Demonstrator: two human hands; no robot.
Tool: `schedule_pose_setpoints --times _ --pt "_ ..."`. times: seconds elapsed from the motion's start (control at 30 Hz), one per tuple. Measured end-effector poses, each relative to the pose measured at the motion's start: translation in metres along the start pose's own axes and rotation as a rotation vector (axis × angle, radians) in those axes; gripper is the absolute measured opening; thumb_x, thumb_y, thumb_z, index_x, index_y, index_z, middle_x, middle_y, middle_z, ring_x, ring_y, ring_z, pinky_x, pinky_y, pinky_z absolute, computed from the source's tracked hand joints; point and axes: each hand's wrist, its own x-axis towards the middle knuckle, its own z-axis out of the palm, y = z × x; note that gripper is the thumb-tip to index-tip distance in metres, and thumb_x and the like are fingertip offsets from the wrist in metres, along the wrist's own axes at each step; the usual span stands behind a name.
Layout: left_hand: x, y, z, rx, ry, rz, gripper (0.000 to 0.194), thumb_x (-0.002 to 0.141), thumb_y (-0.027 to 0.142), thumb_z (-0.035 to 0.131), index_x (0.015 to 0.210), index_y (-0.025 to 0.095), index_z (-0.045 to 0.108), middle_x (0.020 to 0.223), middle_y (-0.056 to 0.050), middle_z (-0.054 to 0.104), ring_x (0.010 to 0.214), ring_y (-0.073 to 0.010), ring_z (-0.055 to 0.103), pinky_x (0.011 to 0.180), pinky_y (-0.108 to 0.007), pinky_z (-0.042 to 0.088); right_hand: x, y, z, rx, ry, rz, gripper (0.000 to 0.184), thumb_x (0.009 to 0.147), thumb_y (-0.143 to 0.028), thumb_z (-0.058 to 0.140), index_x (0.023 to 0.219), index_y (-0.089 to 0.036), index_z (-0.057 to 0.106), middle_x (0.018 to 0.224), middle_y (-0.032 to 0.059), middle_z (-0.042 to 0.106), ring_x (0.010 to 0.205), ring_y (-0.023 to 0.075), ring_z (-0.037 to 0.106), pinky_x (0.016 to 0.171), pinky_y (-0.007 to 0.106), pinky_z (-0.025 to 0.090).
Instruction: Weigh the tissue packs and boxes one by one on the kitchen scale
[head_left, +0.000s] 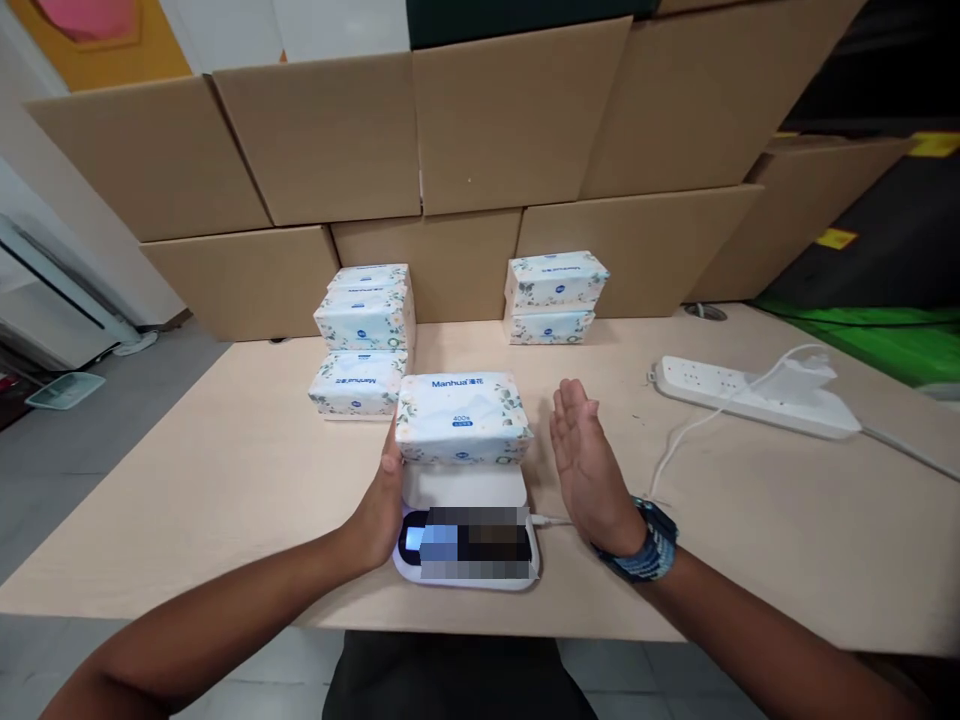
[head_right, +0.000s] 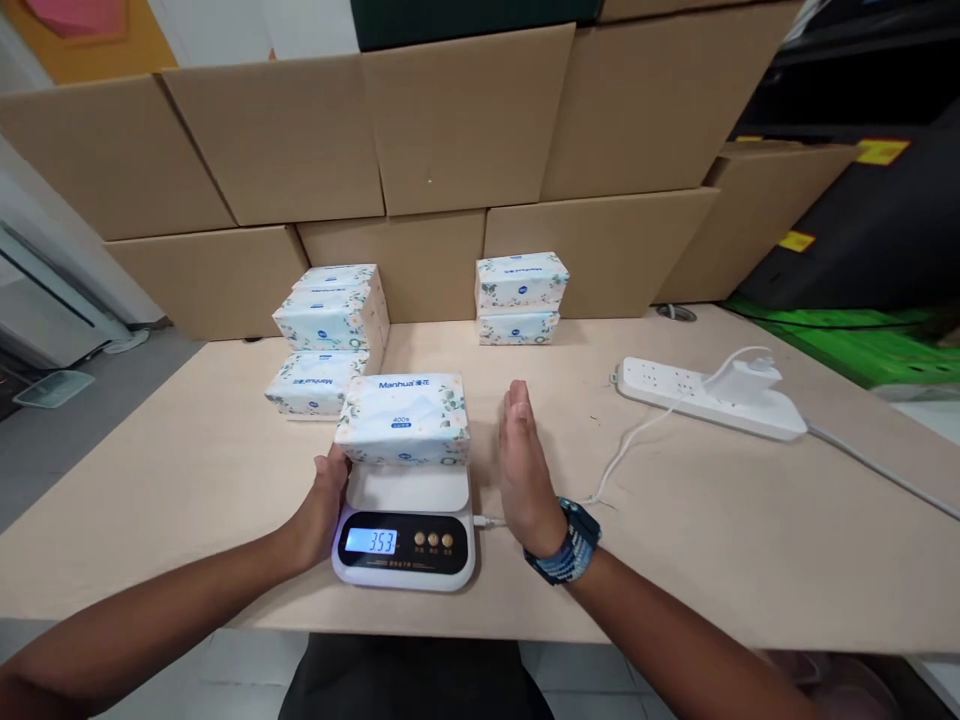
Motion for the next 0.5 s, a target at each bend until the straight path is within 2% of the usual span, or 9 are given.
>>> schedule_pose_setpoints --times 0.07,0.13,0.27,0.33,0.4,0.5 --pt "0.002 0.002 0.001 0.028 -0.02 0.014 0.097 0.102 0.089 0.021 0.182 0.037 0.009 0.192 0.0 0.016 0.18 -0.029 0.014 0.15 -0.045 0.016 -0.004 0.0 0.0 -0.029 -0.034 -0.046 0.11 0.096 -0.094 0.02 0.182 -0.03 -0.004 0.193 -0.0021 0.0 0.179 0.0126 0.005 0.148 0.038 0.012" --pt "0.003 0.001 0.002 0.026 -0.008 0.009 0.097 0.102 0.09 0.018 0.182 0.037 0.005 0.193 0.001 0.015 0.179 -0.0284 0.018 0.149 -0.044 0.019 -0.005 0.001 0.0 -0.057 -0.047 -0.078 0.107 0.098 -0.093 0.017 0.182 -0.03 -0.007 0.193 -0.0029 -0.002 0.179 0.012 0.003 0.148 0.039 0.011" --pt "0.004 -0.002 0.002 -0.006 0.066 -0.049 0.105 0.096 0.097 0.023 0.182 0.04 0.002 0.193 0.003 0.011 0.18 -0.0304 0.015 0.15 -0.048 0.014 -0.006 -0.001 0.001 -0.146 -0.003 -0.07 0.112 0.095 -0.095 0.016 0.181 -0.028 -0.013 0.192 -0.0033 -0.013 0.179 0.0159 -0.011 0.149 0.045 0.004" --pt "0.005 0.0 0.004 -0.039 0.102 -0.077 0.112 0.091 0.102 0.028 0.181 0.041 0.003 0.193 0.001 0.013 0.179 -0.0339 0.018 0.148 -0.054 0.019 -0.01 -0.005 0.004 -0.181 -0.001 -0.08 0.117 0.094 -0.097 0.02 0.18 -0.025 -0.016 0.191 -0.0031 -0.019 0.178 0.0167 -0.016 0.149 0.047 0.0" --pt "0.004 0.007 0.007 -0.075 0.123 -0.102 0.116 0.089 0.104 0.03 0.182 0.038 0.011 0.192 -0.002 0.02 0.178 -0.0366 0.023 0.146 -0.056 0.025 -0.014 -0.01 0.006 -0.19 -0.104 -0.076 0.123 0.093 -0.099 0.022 0.18 -0.022 -0.018 0.19 -0.0012 -0.021 0.178 0.0186 -0.018 0.149 0.048 0.0" --pt "0.002 0.021 0.013 -0.098 0.125 -0.122 0.112 0.091 0.102 0.03 0.178 0.031 0.031 0.187 -0.006 0.036 0.177 -0.0355 0.025 0.147 -0.053 0.025 -0.017 -0.016 0.007 -0.19 -0.436 -0.057 0.131 0.092 -0.1 0.035 0.181 -0.018 -0.014 0.191 0.0056 -0.015 0.18 0.0265 -0.011 0.149 0.053 0.005"
